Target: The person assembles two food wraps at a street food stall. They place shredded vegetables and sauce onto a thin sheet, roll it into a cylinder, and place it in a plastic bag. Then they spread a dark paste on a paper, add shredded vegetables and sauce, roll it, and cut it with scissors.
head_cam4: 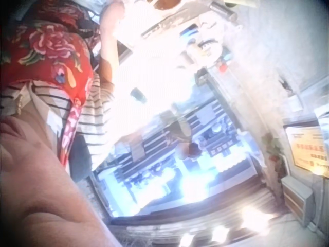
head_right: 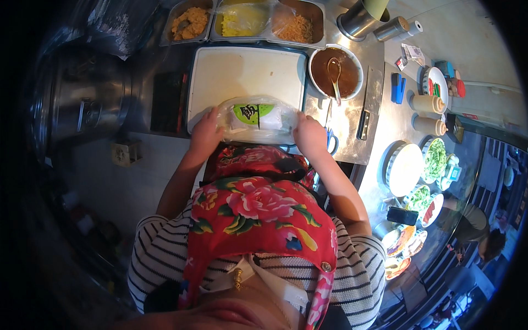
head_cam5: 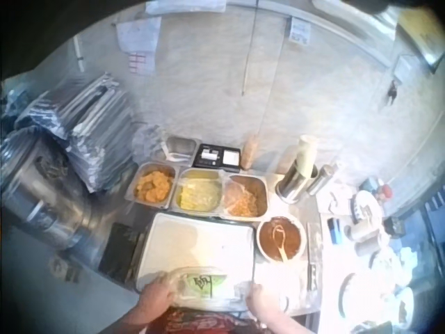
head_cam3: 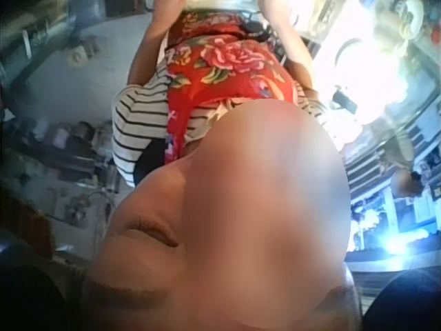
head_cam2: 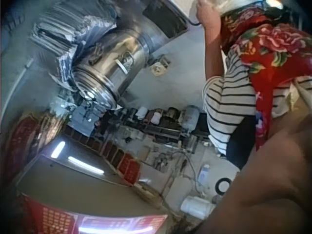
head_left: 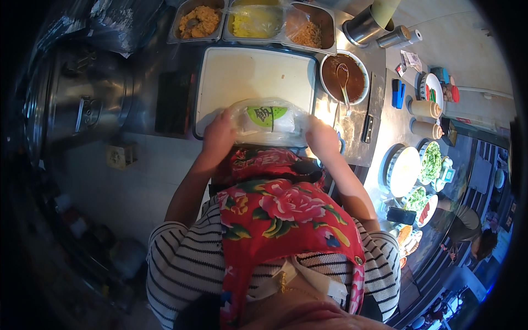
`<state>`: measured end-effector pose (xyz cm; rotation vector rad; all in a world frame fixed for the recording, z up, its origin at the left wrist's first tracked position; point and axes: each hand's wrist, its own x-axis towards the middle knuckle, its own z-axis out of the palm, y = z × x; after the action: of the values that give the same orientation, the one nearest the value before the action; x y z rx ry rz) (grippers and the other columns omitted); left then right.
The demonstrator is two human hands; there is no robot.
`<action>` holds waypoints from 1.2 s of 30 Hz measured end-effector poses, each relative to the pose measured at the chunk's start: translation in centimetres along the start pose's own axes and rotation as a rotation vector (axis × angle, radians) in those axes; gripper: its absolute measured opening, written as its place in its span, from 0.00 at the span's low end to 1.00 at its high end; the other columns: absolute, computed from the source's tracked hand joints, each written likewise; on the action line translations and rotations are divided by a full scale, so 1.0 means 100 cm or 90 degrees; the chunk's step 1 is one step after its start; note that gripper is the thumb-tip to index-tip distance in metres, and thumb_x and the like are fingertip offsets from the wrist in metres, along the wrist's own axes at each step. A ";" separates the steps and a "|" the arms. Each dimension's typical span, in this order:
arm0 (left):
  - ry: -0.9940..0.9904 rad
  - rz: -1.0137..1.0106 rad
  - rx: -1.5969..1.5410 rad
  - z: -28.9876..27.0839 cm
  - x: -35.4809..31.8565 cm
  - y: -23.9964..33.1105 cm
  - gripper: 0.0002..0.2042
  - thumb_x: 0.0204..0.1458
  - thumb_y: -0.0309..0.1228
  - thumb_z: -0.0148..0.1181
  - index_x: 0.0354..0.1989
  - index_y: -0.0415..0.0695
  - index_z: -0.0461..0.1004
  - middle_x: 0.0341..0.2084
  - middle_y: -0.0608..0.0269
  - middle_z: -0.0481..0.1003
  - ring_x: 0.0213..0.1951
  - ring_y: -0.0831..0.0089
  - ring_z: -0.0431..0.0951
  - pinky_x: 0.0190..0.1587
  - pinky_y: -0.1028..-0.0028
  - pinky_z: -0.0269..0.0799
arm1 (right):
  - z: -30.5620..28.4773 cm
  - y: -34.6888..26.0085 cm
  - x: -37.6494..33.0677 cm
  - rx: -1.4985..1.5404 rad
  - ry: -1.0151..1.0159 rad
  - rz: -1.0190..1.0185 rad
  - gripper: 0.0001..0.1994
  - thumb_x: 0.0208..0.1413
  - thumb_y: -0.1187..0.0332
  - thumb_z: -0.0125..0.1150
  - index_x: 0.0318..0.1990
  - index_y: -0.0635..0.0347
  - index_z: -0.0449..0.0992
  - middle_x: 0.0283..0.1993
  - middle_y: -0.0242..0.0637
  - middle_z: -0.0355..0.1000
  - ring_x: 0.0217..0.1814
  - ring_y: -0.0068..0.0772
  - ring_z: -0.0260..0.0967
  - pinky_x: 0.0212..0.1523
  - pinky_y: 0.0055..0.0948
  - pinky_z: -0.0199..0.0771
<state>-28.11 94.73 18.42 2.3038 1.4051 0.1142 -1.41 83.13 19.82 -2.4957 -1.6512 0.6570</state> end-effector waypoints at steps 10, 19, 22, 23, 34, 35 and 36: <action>-0.076 0.010 -0.724 -0.070 0.013 0.045 0.10 0.64 0.28 0.52 0.51 0.40 0.69 0.36 0.55 0.79 0.38 0.71 0.81 0.41 0.72 0.75 | -0.066 -0.023 -0.014 0.809 0.058 0.035 0.10 0.62 0.74 0.53 0.49 0.62 0.75 0.35 0.34 0.77 0.38 0.25 0.76 0.35 0.27 0.77; -0.325 0.061 -0.980 -0.035 0.036 0.079 0.31 0.58 0.22 0.59 0.68 0.39 0.52 0.46 0.57 0.73 0.44 0.73 0.77 0.45 0.74 0.75 | -0.068 -0.069 -0.041 0.573 0.084 -0.135 0.18 0.60 0.79 0.55 0.58 0.63 0.70 0.38 0.36 0.77 0.38 0.26 0.77 0.39 0.23 0.78; -0.388 -0.031 -0.945 -0.076 0.043 0.067 0.30 0.54 0.15 0.55 0.66 0.39 0.56 0.44 0.56 0.73 0.40 0.75 0.75 0.38 0.76 0.74 | -0.070 -0.060 -0.058 0.635 0.175 -0.079 0.20 0.59 0.80 0.53 0.60 0.62 0.68 0.38 0.36 0.77 0.38 0.27 0.78 0.40 0.24 0.78; -0.416 0.015 -0.978 -0.088 0.048 0.065 0.29 0.53 0.14 0.54 0.65 0.39 0.57 0.44 0.56 0.73 0.41 0.74 0.76 0.39 0.76 0.74 | -0.068 -0.057 -0.067 0.686 0.207 -0.037 0.16 0.59 0.74 0.55 0.55 0.61 0.72 0.35 0.39 0.78 0.37 0.34 0.77 0.40 0.31 0.76; -0.576 0.355 -0.697 -0.128 0.043 0.236 0.24 0.51 0.22 0.62 0.56 0.40 0.61 0.42 0.64 0.71 0.38 0.78 0.74 0.42 0.77 0.75 | -0.011 0.057 -0.193 0.767 0.270 0.171 0.11 0.62 0.67 0.57 0.48 0.59 0.78 0.34 0.34 0.79 0.35 0.22 0.75 0.38 0.27 0.75; -0.539 0.422 -0.649 -0.131 0.040 0.266 0.24 0.51 0.23 0.62 0.56 0.39 0.61 0.41 0.64 0.71 0.38 0.78 0.75 0.42 0.77 0.75 | -0.002 0.072 -0.208 0.788 0.237 0.227 0.11 0.62 0.67 0.56 0.48 0.58 0.78 0.35 0.32 0.79 0.36 0.19 0.74 0.39 0.24 0.75; -0.503 0.521 -0.610 -0.129 0.038 0.295 0.23 0.52 0.24 0.62 0.56 0.39 0.61 0.40 0.64 0.71 0.38 0.78 0.75 0.41 0.77 0.75 | 0.009 0.086 -0.223 0.836 0.257 0.231 0.11 0.62 0.67 0.56 0.48 0.58 0.78 0.36 0.32 0.78 0.36 0.19 0.74 0.39 0.24 0.75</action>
<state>-5.63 90.64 41.49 1.6125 -0.0740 0.0758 -1.75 59.45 23.32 -1.6869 -0.3188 0.8001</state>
